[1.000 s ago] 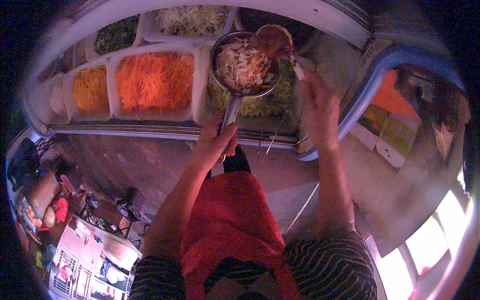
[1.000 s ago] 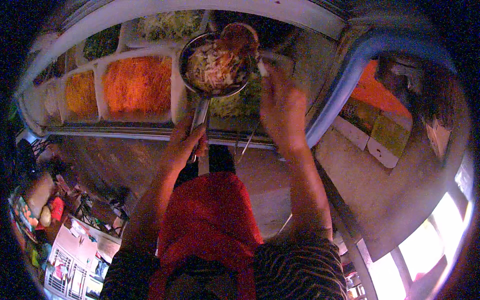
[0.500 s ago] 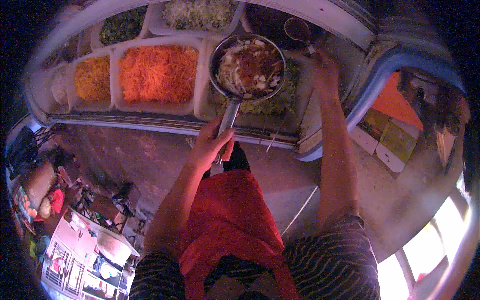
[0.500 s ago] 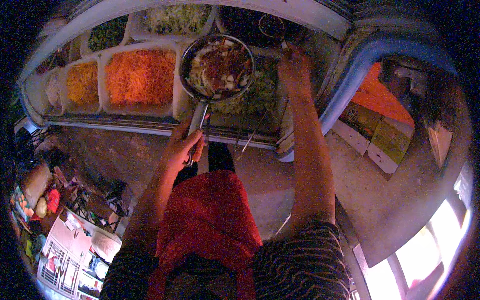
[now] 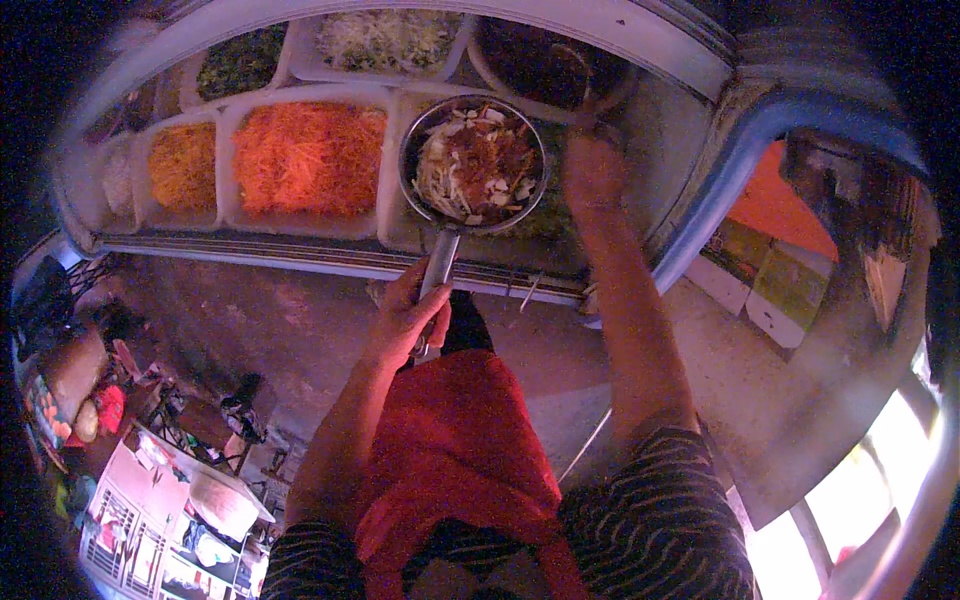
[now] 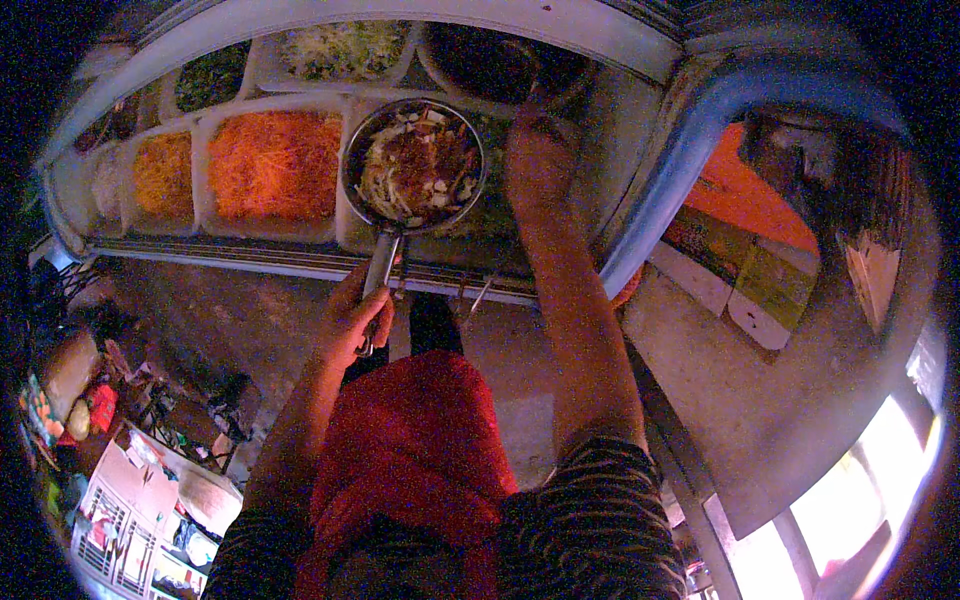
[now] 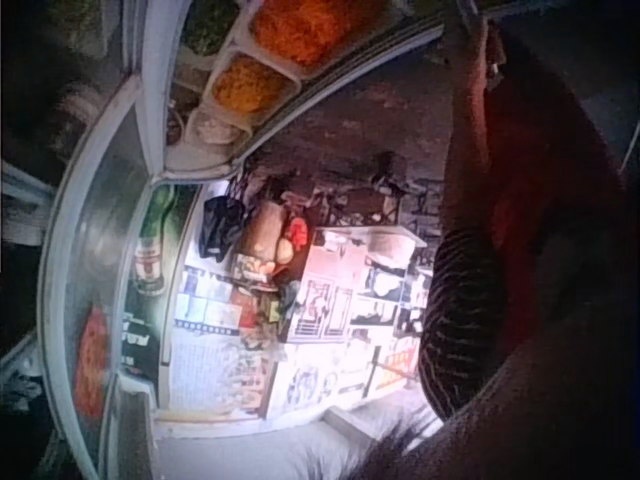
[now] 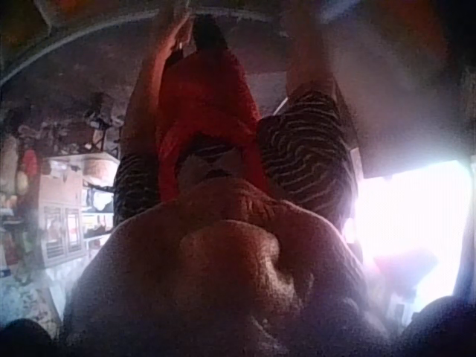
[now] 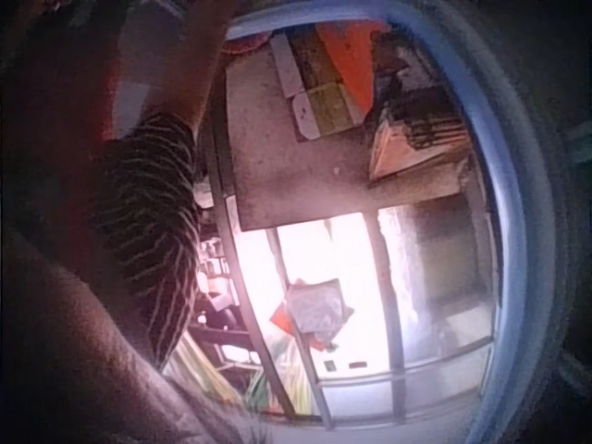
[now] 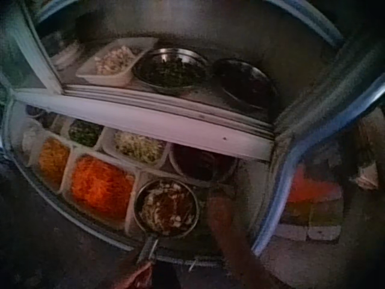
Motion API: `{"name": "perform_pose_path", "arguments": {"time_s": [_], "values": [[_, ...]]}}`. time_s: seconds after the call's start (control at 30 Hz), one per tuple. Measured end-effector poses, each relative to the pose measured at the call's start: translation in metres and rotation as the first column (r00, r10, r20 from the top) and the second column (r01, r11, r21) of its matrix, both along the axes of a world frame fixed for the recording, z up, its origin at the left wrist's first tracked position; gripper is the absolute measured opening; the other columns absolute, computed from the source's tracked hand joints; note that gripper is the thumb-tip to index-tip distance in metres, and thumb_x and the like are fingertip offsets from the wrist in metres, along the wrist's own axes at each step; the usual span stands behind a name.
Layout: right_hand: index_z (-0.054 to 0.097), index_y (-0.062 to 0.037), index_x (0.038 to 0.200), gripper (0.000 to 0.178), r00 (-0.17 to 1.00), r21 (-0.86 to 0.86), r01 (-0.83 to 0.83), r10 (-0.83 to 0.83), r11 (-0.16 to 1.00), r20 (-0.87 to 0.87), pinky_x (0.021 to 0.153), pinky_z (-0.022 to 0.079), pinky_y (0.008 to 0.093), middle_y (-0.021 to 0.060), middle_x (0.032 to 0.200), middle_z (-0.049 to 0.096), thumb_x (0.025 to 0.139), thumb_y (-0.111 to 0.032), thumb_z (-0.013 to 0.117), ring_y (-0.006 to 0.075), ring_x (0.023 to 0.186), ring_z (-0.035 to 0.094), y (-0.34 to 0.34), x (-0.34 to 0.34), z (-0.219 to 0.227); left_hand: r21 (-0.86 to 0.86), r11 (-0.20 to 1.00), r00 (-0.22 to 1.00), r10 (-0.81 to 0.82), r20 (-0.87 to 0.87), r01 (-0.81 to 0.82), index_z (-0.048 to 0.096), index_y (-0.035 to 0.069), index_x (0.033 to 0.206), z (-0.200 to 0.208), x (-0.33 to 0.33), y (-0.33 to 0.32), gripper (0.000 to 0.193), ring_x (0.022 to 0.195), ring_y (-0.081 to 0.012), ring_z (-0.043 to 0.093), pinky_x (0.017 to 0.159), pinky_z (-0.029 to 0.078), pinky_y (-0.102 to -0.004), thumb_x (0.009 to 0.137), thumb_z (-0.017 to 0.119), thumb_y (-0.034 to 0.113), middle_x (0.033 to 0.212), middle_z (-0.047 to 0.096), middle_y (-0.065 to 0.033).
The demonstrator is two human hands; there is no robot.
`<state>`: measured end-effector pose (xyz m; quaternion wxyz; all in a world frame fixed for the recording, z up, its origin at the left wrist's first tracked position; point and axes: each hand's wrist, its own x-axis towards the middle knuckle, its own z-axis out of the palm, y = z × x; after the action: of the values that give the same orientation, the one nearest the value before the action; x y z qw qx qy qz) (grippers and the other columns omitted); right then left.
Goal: The person assembles a food item by spreading a mixture of shredded vegetables onto a thin, round sheet of dough. They then fold the sheet over the filling to create a wrap. The person uses a ladle to scoop the vegetable mixture and tongs to select ingredients from a display case.
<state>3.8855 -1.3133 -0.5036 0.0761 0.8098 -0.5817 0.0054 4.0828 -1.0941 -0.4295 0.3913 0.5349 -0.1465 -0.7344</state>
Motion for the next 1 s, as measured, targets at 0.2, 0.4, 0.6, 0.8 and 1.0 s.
{"name": "perform_pose_path", "arguments": {"time_s": [0.2, 0.4, 0.6, 0.8, 1.0], "values": [[0.039, -0.0067, 0.137, 0.057, 0.985, 0.305, 0.147, -0.166, 0.941, 0.037, 0.064, 0.056, 0.0473, 0.0193, 0.087, 0.067, 0.082, -0.008, 0.056, 0.0372, 0.079, 0.067, -0.003, -0.002, 0.003, -0.013, 1.0, 1.0, 0.019, -0.006, -0.019, 0.052, 0.004, 0.113, -0.006, 0.0, 0.002, 0.028, 0.041, -0.0087, 0.046, 0.04, 0.035, -0.0231, 0.094, 0.055, 0.024, 0.057, 0.053, -0.0012], [0.046, -0.0109, 0.131, 0.053, 0.956, 0.395, 0.238, -0.287, 0.887, 0.068, 0.068, 0.055, 0.0513, 0.02, 0.097, 0.066, 0.078, -0.005, 0.055, 0.0404, 0.083, 0.066, -0.029, -0.008, 0.011, -0.052, 0.998, 0.999, 0.042, -0.02, -0.043, 0.052, 0.004, 0.114, -0.009, 0.0, -0.001, 0.028, 0.042, -0.0083, 0.046, 0.039, 0.036, -0.0228, 0.094, 0.055, 0.024, 0.059, 0.053, -0.0008], [0.059, -0.0093, 0.117, 0.037, 0.995, 0.42, 0.057, -0.086, 0.906, 0.051, 0.073, 0.054, 0.0521, 0.0209, 0.102, 0.066, 0.083, -0.022, 0.053, 0.0407, 0.087, 0.065, -0.065, -0.002, -0.03, -0.016, 0.999, 0.998, 0.051, -0.043, -0.052, 0.051, 0.004, 0.116, -0.007, 0.0, -0.007, 0.03, 0.042, -0.0082, 0.046, 0.039, 0.036, -0.023, 0.094, 0.055, 0.024, 0.059, 0.052, -0.0003], [0.063, -0.0088, 0.114, 0.04, 0.784, 0.534, 0.138, -0.422, 0.834, 0.456, 0.092, 0.044, 0.0535, 0.0187, 0.111, 0.064, 0.091, -0.036, 0.046, 0.0352, 0.1, 0.063, -0.076, -0.015, -0.072, -0.03, 0.999, 0.999, -0.021, 0.027, 0.022, 0.05, 0.004, 0.114, -0.012, 0.003, -0.016, 0.029, 0.042, -0.0087, 0.046, 0.039, 0.036, -0.0235, 0.094, 0.055, 0.025, 0.057, 0.052, -0.0005], [0.06, -0.0057, 0.112, 0.033, 0.881, 0.42, 0.001, -0.199, 0.907, 0.429, 0.075, 0.05, 0.0445, 0.0169, 0.099, 0.066, 0.092, -0.028, 0.048, 0.0322, 0.087, 0.063, -0.048, -0.048, -0.022, -0.048, 0.999, 0.999, -0.014, 0.052, 0.017, 0.049, 0.003, 0.115, -0.022, 0.004, -0.023, 0.03, 0.042, -0.0096, 0.047, 0.04, 0.038, -0.0242, 0.095, 0.054, 0.025, 0.055, 0.052, -0.001]]}}
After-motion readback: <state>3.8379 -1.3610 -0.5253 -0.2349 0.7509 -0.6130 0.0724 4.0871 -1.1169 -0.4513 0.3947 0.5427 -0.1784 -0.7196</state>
